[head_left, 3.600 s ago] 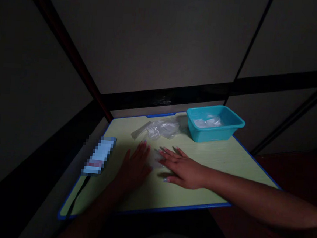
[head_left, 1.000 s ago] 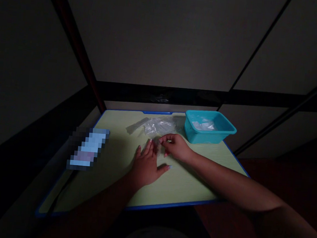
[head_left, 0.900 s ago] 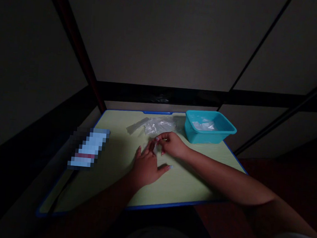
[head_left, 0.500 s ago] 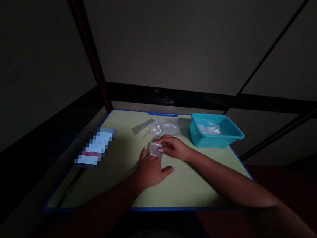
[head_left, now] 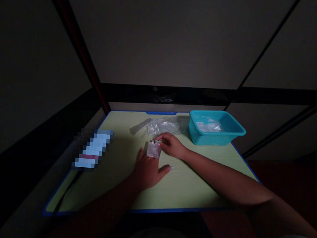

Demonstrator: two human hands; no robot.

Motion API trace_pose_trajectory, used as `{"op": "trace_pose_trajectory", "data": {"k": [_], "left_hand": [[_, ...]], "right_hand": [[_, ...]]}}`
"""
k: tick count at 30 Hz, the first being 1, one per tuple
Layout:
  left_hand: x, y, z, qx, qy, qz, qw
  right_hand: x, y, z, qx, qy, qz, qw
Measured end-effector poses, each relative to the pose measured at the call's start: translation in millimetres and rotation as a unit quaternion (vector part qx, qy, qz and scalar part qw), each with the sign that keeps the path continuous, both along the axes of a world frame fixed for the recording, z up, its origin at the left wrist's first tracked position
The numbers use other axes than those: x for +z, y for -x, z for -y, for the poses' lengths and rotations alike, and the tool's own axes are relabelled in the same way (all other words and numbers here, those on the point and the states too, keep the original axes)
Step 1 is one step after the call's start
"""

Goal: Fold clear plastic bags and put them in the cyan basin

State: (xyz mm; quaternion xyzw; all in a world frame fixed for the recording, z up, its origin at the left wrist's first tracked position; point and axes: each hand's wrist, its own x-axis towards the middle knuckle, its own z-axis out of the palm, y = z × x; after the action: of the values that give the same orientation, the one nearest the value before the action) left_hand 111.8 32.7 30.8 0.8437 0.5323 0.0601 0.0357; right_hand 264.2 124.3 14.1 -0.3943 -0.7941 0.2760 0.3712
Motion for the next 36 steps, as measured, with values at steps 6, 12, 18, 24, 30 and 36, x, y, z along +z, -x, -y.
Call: {"op": "trace_pose_trajectory", "data": {"k": [6, 12, 18, 24, 30, 36], "left_hand": [[-2.5, 0, 0, 0.015, -0.015, -0.021, 1.0], [-9.4, 2, -1, 0.027, -0.042, -0.021, 0.999], [-7.9, 2, -1, 0.027, -0.023, -0.039, 0.999], [12.6, 14, 4, 0.023, -0.018, -0.077, 0.997], [21.9, 36, 12, 0.094, -0.047, -0.116, 0.988], [21.1, 35, 13, -0.065, -0.035, -0.078, 0.994]], "right_hand": [[-3.2, -1, -2, -0.014, 0.008, -0.004, 1.0], [1.3, -1, -5, 0.023, 0.02, -0.002, 1.0], [-1.1, 0, -6, -0.008, 0.03, -0.002, 1.0], [-3.3, 3, -5, -0.035, 0.025, 0.021, 0.999], [-2.4, 7, 3, -0.061, 0.017, 0.058, 0.996], [4.4, 11, 12, -0.086, 0.002, 0.118, 0.989]]}}
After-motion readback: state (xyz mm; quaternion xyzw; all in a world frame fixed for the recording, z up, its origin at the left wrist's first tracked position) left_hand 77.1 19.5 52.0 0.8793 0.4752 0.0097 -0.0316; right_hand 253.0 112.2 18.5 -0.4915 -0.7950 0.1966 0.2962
